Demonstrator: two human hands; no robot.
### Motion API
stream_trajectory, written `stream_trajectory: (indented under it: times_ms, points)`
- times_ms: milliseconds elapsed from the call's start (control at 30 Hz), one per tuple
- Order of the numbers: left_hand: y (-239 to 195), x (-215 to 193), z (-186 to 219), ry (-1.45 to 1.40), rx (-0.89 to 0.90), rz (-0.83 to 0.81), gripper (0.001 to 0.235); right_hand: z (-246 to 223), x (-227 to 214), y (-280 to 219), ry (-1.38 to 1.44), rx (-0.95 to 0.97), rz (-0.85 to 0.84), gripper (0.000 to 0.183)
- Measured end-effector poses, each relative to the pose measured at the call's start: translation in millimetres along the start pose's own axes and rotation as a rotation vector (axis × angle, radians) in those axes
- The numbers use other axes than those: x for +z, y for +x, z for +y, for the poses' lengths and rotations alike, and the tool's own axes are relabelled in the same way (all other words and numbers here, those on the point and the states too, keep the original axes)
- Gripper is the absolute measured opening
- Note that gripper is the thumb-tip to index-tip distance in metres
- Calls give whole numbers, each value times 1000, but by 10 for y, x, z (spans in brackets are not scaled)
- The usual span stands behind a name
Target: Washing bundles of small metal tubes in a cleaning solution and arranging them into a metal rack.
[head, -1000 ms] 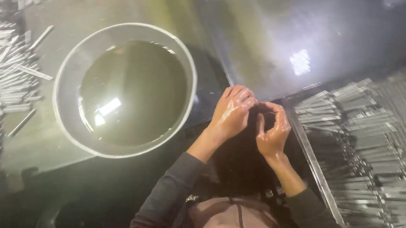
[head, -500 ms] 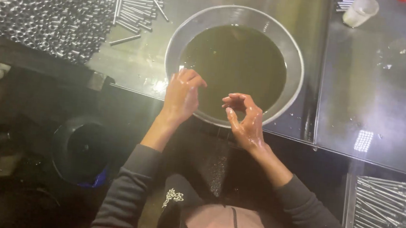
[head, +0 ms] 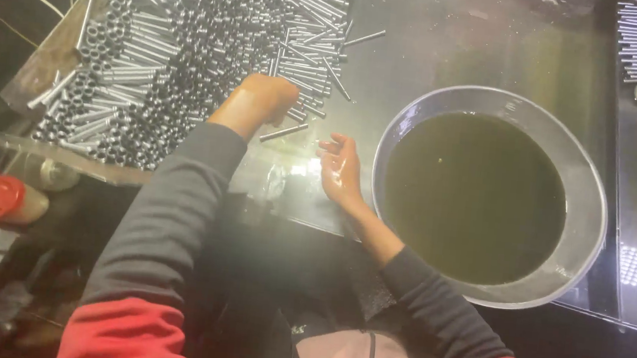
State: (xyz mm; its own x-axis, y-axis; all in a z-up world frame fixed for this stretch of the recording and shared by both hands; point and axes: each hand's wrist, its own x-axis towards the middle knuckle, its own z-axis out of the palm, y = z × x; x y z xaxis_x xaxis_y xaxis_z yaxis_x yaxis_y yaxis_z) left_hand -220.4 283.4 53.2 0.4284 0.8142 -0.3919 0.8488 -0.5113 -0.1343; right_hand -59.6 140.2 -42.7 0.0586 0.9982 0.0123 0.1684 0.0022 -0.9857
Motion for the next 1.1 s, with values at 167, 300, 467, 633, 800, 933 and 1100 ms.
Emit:
stream_trajectory:
  times_ms: [167,300,467,633,800,933,1100]
  points:
    - [588,-146,-531,137,-13,57,31,455,224,1129,-321,274,76,52]
    - [967,-98,-885,222,5,58,40,332,258,1745,-641,355,178,52]
    - [714,-368,-731,342,154,-36,19,533,272,2281,-783,198,268,31]
    - [1141,133,-820,427,338,-92,16,1018,306,2805,-880,126,205,19]
    - [1635,767,-851,-37,-13,12,9,848,281,2683,-850,189,315,17]
    - [1998,1078,-840,118,141,4,12,1043,527,2309,-359,440,512,23]
    - [1877,846,-845,599,471,14,18,2039,1220,1496,667,859,565,48]
